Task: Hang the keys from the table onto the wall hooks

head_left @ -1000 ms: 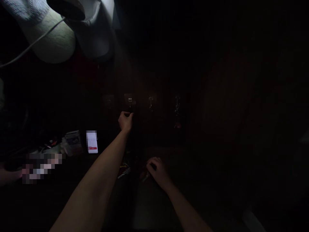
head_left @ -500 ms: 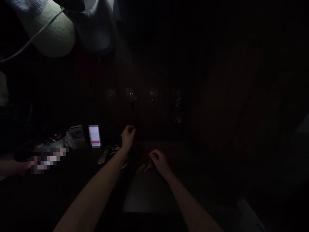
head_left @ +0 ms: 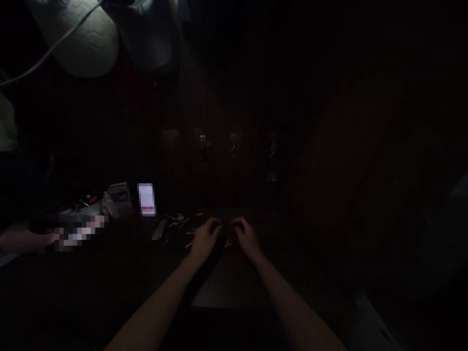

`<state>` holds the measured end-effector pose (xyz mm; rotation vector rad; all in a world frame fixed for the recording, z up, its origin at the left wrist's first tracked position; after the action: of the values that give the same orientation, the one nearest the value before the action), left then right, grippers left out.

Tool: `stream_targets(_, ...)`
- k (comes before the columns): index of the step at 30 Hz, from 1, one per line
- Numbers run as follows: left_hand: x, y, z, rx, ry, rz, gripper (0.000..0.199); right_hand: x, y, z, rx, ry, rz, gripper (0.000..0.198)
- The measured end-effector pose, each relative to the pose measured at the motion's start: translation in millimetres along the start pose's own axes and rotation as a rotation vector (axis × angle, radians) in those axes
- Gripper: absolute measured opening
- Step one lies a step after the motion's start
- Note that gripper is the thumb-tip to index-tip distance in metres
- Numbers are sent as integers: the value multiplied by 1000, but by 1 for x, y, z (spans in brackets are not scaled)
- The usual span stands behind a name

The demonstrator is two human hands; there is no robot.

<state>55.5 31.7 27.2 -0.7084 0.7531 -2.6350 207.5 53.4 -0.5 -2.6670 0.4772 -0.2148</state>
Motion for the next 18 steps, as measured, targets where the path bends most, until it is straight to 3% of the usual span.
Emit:
stream_targets(6, -15, 18, 10, -239, -318, -22, 20, 3, 0, 3, 11, -21, 44, 18)
stream_targets(10, -17, 22, 14, -370, -395, -37, 24, 3, 0, 5, 17, -22, 51, 16)
stream_targets(18, -22, 23, 13, -414, -414, -114, 22, 5, 2, -7, 47, -20, 64, 14)
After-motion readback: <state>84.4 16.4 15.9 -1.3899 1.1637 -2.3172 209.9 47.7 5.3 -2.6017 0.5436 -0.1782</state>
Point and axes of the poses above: each hand's wrist, its own y-axis away from the middle knuckle, its own x-axis out of the back of the hand, z = x × y, the point moved 4 cm from there along -y, towards the middle knuckle, and after that the axes turned 14 degrees about z, right-handed, at the moved point
